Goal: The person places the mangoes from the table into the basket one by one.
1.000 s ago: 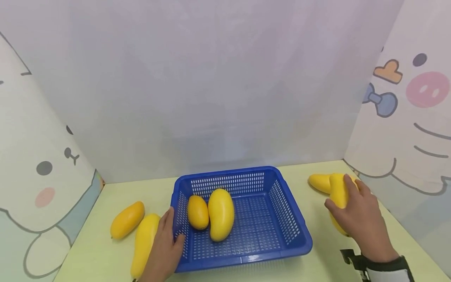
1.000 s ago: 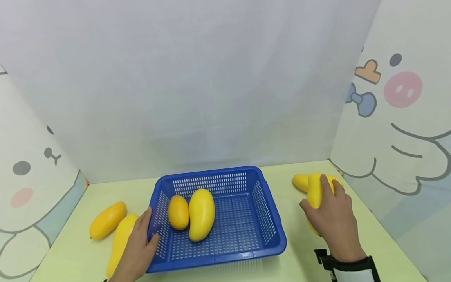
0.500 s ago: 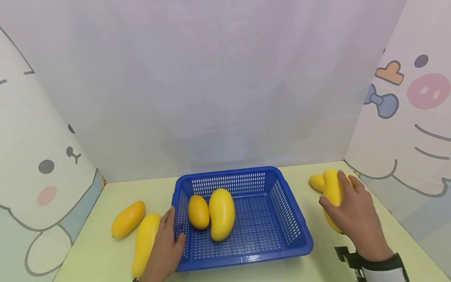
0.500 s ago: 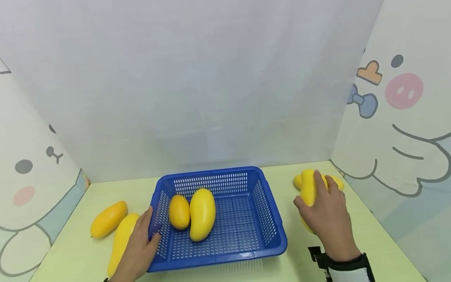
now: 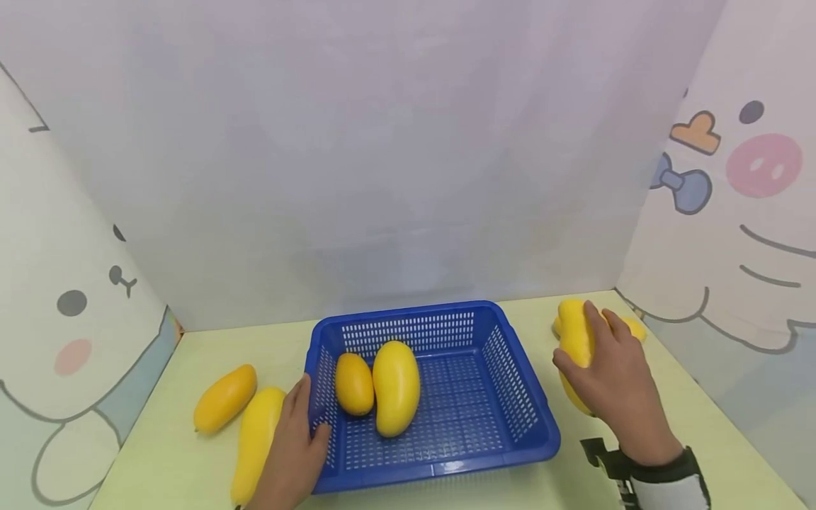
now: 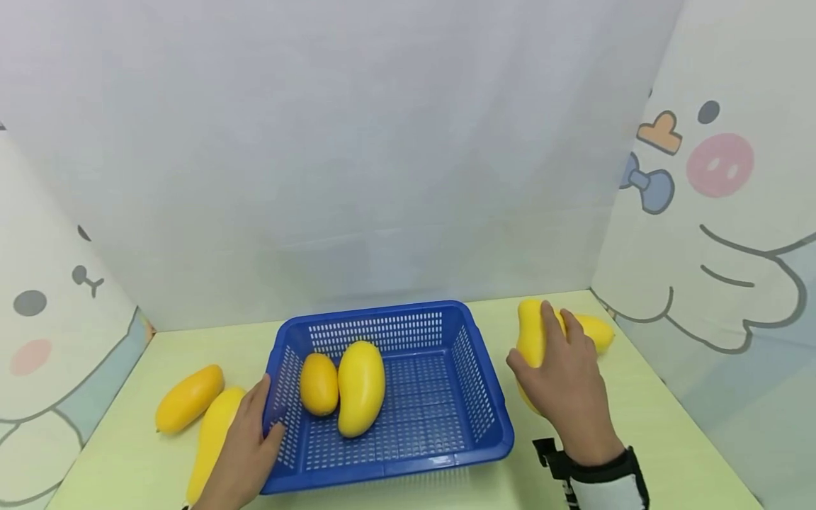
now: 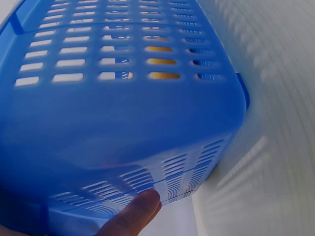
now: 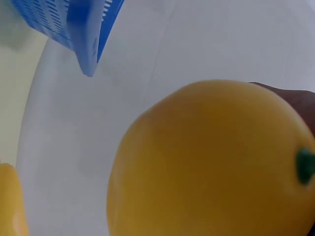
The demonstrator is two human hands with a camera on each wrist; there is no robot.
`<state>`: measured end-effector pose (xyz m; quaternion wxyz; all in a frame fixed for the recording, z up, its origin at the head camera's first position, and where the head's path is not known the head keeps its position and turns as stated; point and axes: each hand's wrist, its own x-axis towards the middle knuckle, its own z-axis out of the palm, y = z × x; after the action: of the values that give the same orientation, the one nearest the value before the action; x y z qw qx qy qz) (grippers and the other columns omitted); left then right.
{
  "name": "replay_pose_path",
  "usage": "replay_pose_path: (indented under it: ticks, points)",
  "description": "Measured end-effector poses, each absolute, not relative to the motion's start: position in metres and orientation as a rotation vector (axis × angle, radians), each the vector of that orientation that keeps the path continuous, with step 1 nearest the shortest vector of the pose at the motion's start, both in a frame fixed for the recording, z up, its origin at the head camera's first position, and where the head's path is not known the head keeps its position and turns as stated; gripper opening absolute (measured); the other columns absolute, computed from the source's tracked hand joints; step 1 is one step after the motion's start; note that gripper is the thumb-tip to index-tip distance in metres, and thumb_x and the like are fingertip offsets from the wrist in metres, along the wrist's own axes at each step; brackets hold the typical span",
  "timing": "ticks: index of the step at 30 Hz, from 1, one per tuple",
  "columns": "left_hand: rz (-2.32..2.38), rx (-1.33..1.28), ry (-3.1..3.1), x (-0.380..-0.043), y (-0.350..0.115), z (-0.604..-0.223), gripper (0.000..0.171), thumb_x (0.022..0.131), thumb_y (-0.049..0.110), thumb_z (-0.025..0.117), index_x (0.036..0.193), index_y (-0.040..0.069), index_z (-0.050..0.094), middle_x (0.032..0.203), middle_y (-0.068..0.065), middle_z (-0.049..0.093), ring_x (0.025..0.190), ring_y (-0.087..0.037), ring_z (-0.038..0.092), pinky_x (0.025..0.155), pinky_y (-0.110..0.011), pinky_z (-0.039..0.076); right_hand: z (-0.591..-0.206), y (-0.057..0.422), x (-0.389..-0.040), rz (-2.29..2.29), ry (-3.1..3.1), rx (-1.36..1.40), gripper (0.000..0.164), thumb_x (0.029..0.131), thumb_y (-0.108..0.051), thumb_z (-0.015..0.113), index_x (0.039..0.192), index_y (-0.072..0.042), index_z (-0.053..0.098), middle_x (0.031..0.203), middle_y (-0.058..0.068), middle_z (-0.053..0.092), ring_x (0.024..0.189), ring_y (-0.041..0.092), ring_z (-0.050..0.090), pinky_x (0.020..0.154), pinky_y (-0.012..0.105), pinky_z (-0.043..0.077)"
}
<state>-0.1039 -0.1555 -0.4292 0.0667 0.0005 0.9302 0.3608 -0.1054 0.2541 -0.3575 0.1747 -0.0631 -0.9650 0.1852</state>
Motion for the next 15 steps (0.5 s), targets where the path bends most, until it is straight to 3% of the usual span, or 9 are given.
replay_pose_path:
  ticks: [9, 15]
  points:
    - [1.087, 0.003, 2.793, -0.105, -0.157, -0.430, 0.074, 0.092, 0.016, 0.046, 0.150, 0.009, 0.000, 0.152, -0.021, 0.008, 0.135, -0.038, 0.019, 0.105, -0.055, 0.022, -0.354, 0.236, -0.110, 0.569, -2.708, -0.139, 0.083, 0.082, -0.037, 0.063, 0.147, -0.005, 0.021, 0.137, 0.034, 0.029, 0.099, 0.047, 0.042, 0.071, 0.058, 0.047]
    - [1.092, -0.001, 2.798, -0.104, -0.156, -0.429, 0.074, 0.091, 0.016, 0.046, 0.149, 0.008, 0.000, 0.152, -0.022, 0.008, 0.135, -0.039, 0.019, 0.105, -0.055, 0.022, -0.351, 0.224, -0.114, 0.593, -2.719, -0.139, 0.084, 0.083, -0.036, 0.063, 0.148, -0.008, 0.019, 0.140, 0.032, 0.027, 0.110, 0.052, 0.037, 0.082, 0.065, 0.042]
